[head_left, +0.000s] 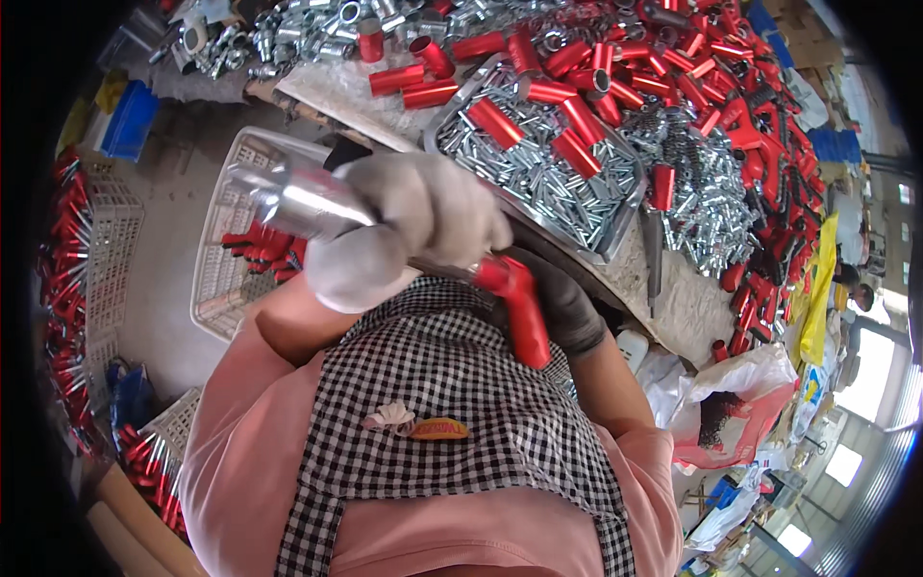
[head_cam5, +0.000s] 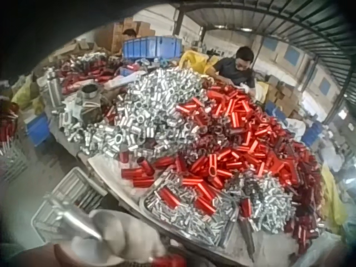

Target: The worker is assembling red plastic sleeves onto silver metal pipe connectors using a manual hand-operated crimping tool at a factory workstation.

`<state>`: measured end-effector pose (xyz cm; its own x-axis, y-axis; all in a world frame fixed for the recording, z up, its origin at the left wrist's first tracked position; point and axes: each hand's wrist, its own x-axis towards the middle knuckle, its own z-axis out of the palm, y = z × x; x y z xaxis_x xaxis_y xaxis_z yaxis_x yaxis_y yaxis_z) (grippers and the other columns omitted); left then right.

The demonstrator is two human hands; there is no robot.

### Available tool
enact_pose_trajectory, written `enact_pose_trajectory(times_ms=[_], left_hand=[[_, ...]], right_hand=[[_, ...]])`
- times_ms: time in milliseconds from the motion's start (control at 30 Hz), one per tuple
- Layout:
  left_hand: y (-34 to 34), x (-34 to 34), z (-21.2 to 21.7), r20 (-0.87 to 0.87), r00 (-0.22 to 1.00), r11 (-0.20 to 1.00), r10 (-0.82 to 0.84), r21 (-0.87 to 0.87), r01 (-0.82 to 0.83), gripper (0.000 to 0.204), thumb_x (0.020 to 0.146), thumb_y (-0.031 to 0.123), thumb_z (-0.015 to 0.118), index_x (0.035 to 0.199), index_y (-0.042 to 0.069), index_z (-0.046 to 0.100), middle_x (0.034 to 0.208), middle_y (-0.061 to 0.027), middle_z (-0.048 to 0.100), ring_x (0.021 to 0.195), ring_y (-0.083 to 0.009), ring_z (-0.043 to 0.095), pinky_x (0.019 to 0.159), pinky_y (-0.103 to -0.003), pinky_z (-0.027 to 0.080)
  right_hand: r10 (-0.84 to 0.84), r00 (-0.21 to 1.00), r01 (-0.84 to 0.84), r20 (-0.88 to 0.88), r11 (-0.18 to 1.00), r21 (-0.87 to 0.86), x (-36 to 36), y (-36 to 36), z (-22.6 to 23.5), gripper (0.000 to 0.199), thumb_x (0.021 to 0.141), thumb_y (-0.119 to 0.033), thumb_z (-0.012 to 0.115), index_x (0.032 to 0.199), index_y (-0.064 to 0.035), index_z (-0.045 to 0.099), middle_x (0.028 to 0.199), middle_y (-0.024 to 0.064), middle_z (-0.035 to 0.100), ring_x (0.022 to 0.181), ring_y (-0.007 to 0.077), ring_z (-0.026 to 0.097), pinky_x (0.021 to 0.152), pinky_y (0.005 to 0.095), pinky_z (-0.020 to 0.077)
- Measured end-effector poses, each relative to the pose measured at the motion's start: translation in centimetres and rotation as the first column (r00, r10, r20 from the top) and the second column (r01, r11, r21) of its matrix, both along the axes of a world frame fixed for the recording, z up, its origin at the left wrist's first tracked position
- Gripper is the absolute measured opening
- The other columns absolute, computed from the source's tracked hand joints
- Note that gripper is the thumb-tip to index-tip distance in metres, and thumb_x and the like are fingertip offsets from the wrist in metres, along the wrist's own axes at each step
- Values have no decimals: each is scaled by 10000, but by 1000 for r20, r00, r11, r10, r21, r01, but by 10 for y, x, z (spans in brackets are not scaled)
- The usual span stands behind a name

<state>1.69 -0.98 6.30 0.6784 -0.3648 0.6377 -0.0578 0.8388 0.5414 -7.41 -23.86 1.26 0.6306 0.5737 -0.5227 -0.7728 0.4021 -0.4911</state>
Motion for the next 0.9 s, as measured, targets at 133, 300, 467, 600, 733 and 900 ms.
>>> enact_pose_trajectory(times_ms=[133,300,467,600,733,900], left_hand=[[-15,-20,-71,-55,976,950,213,246,-194,294,879,256,580,754,-10,570,854,-128,583,791,-254,578,917,-456,504],[-29,-46,-203,-857,412,918,-309,-155,366,415,975,259,403,1217,-40,559,1270,-217,600,1211,-330,554,1064,-460,427],[-132,-45,-320,-987,-153,871,-46,-115,478,320,1010,186,341,1183,58,576,1164,-171,631,1127,-283,585,1074,-436,407],[-163,-50,-295,-994,-100,658,-48,-107,745,457,1019,349,404,1370,90,541,1419,-122,526,1267,-265,507,1080,-388,404],[-155,-42,-294,-994,-101,648,-39,-102,755,457,1014,348,418,1369,88,541,1410,-121,531,1261,-263,509,1075,-386,407],[-139,-37,-295,-996,-88,609,-32,-90,788,459,1004,346,442,1368,84,541,1396,-120,540,1252,-259,513,1066,-382,411]], right_hand=[[-7,987,-4,162,998,70,-45,-62,-63,837,761,-243,829,1426,-3,382,1259,132,559,1025,214,598,867,359,540],[-536,824,554,-183,830,65,-84,-79,-69,703,801,-172,746,1387,22,410,1181,151,597,952,233,611,830,371,541],[-246,969,245,-7,963,111,-72,-71,-158,601,922,-399,608,1349,5,485,1125,164,636,1010,240,635,875,363,552],[-580,802,467,-138,755,-460,-57,-65,-230,329,837,-180,635,1136,-49,597,905,96,661,710,233,609,678,344,531],[-452,878,302,-156,777,-552,-51,-51,-218,355,906,-249,618,1208,-68,570,1030,81,648,817,202,600,744,317,516],[-451,884,306,-119,754,-581,-52,-64,-240,372,912,-263,620,1224,-70,563,1055,81,641,842,201,598,749,319,518]])
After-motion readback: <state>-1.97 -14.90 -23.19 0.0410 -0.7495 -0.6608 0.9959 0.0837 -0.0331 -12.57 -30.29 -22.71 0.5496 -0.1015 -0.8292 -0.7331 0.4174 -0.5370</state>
